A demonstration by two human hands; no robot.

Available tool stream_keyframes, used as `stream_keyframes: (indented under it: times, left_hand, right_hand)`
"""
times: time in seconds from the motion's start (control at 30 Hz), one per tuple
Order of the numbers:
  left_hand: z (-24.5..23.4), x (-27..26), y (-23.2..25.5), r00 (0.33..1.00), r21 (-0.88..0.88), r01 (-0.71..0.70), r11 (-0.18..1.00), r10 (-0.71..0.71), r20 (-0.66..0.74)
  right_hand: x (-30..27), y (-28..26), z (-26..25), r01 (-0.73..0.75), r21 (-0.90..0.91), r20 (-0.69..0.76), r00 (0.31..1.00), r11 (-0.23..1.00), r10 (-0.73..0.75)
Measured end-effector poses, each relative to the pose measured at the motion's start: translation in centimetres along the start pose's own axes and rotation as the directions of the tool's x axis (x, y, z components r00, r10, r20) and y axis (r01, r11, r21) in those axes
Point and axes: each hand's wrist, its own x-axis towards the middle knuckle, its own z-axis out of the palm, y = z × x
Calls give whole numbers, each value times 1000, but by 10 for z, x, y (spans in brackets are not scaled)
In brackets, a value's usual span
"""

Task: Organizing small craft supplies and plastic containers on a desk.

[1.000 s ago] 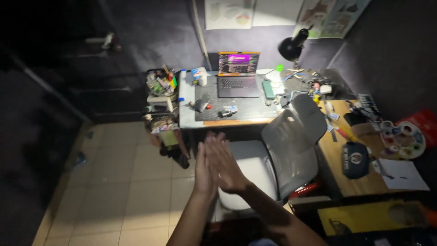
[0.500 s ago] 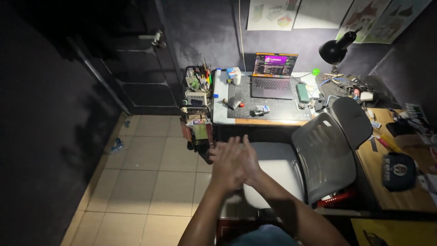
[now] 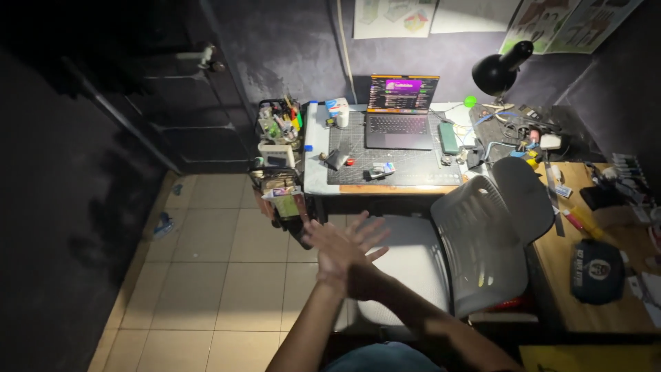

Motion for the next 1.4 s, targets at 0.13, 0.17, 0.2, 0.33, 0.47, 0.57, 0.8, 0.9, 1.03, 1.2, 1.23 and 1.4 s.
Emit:
stream_keyframes:
  times: [0.13,0.17,0.2,0.33,0.47,0.57,0.8,0.9,1.03,1.2,1.23,1.4]
  left_hand:
    - [33,35,3,997,-220,13,976,5,83]
    - [52,42,12,999,-164,2,987,-10,-46]
    - [71,49,23,985,-105,0,995,-18,-174]
    - [108,72,60,955,217,50,975,17,-296]
    - [86,76,90,998,228,-16,973,29,-52]
    - [69,77,118,985,104,4,995,-22,172]
    - [64,84,112,868,717,-183,672,-232,439]
    - [10,107,-42,823,872,-335,358,-339,456]
    - [2,108,62,783,861,-496,-112,-485,388]
    - [-21,105,135,779,508,-607,-611,-584,228]
    - [-42,106,134,780,509,-606,-612,-584,227]
    - [-100,105,144,800,534,-568,-627,-267,537]
  right_hand:
    - [-3,20,-28,62,-258,56,997,964,-49]
    - [0,20,-39,-60,-246,97,992,967,86]
    - [3,20,-49,-182,-238,138,966,954,219]
    - [-10,45,-67,-131,-372,35,987,919,155]
    - [-21,68,-62,-316,-425,-105,948,848,301]
    - [-40,98,-44,-455,-458,-165,887,764,430]
    - [-18,111,4,-526,581,-58,734,621,677]
    - [19,96,13,-280,878,-22,788,390,615]
    - [59,74,29,135,979,-37,854,-152,518]
    - [87,56,20,31,995,-92,593,92,800]
    - [88,57,21,30,995,-91,593,91,800]
    - [80,84,42,-93,992,-37,401,81,915]
